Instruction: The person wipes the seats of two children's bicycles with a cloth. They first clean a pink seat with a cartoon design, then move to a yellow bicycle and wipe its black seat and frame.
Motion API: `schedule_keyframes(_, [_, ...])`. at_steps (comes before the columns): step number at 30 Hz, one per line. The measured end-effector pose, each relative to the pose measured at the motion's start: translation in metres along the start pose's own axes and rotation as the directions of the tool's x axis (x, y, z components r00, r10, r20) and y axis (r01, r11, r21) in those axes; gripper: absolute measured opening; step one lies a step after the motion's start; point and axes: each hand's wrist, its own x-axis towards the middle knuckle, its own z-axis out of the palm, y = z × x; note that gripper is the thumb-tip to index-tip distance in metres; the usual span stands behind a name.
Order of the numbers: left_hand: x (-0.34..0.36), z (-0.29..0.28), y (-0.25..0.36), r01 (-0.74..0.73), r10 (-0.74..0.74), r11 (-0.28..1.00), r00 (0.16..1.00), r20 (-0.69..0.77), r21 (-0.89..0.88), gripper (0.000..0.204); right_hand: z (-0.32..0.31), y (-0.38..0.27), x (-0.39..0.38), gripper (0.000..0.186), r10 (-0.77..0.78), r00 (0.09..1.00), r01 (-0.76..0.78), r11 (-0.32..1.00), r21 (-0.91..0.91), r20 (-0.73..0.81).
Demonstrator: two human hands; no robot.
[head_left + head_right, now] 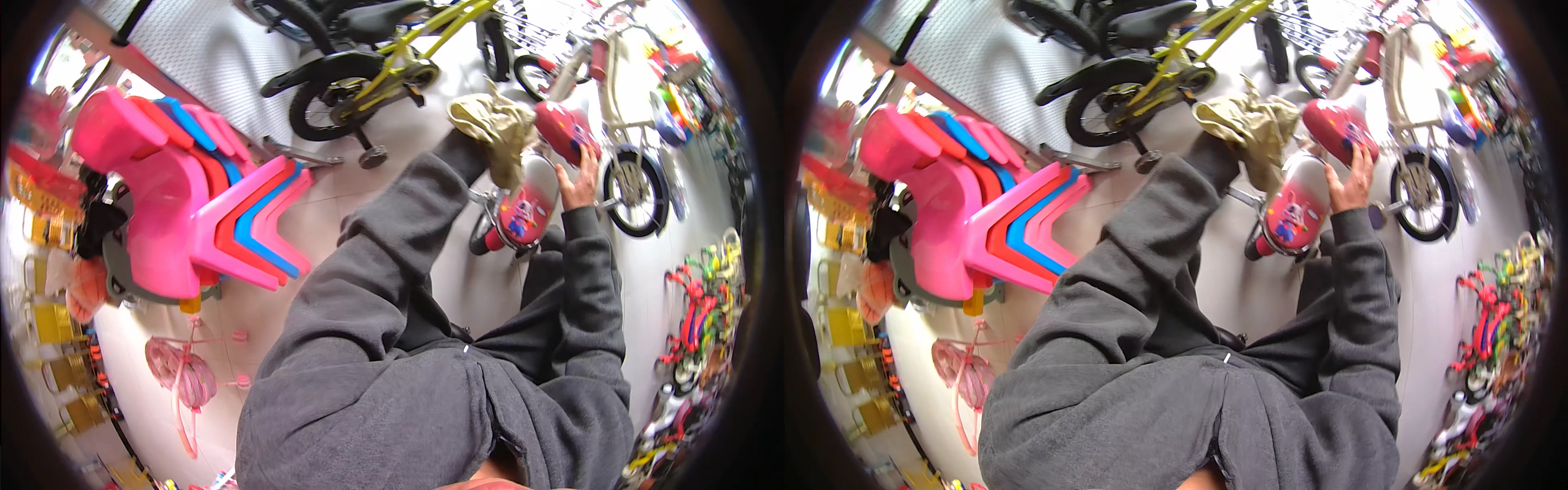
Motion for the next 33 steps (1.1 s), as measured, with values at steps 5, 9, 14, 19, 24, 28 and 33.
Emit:
schedule_keyframes(5, [0.028, -0.022, 0.001, 0.015, 0.028, 0.966, 0.987, -0.160, 0.258, 0.036, 0.000, 0.011, -0.028, 0.047, 0.309, 0.951, -0.302, 0.905, 0.299, 0.024])
schedule_keyframes(9, [0.040, -0.059, -0.021, 0.189, 0.057, 0.623, 0.957, -0.285, 0.759, 0.036, -0.007, 0.008, -0.061, 0.056, 0.550, 0.342, -0.937, 0.137, 0.322, 0.762])
schedule_keyframes(14, [0.048, -0.099, -0.049, -0.107, -0.268, -0.685, 0.957, -0.112, 0.720, 0.028, 0.000, -0.001, -0.078, 0.057, 0.584, 0.376, -0.924, 0.177, 0.340, 0.719])
schedule_keyframes(19, [0.042, -0.105, -0.054, -0.043, -0.426, -0.465, 0.887, -0.181, 0.884, 0.027, 0.035, 0.013, -0.088, 0.058, 0.674, 0.381, -0.922, 0.323, 0.211, 0.633])
schedule_keyframes(24, [0.040, -0.100, -0.056, 0.044, -0.346, -0.474, 0.909, -0.232, 0.879, 0.028, 0.054, 0.022, -0.086, 0.048, 0.619, 0.248, -0.969, 0.144, 0.202, 0.745])
schedule_keyframes(28, [0.040, -0.094, -0.060, 0.125, -0.283, -0.464, 0.917, -0.281, 0.877, 0.026, 0.029, 0.014, -0.078, 0.044, 0.448, 0.133, -0.974, -0.108, 0.201, 0.884])
schedule_keyframes(33, [0.033, -0.082, -0.065, 0.009, -0.298, -0.511, 0.936, -0.187, 0.859, 0.025, -0.003, 0.006, -0.070, 0.046, 0.345, 0.055, -0.977, -0.177, 0.122, 0.937])
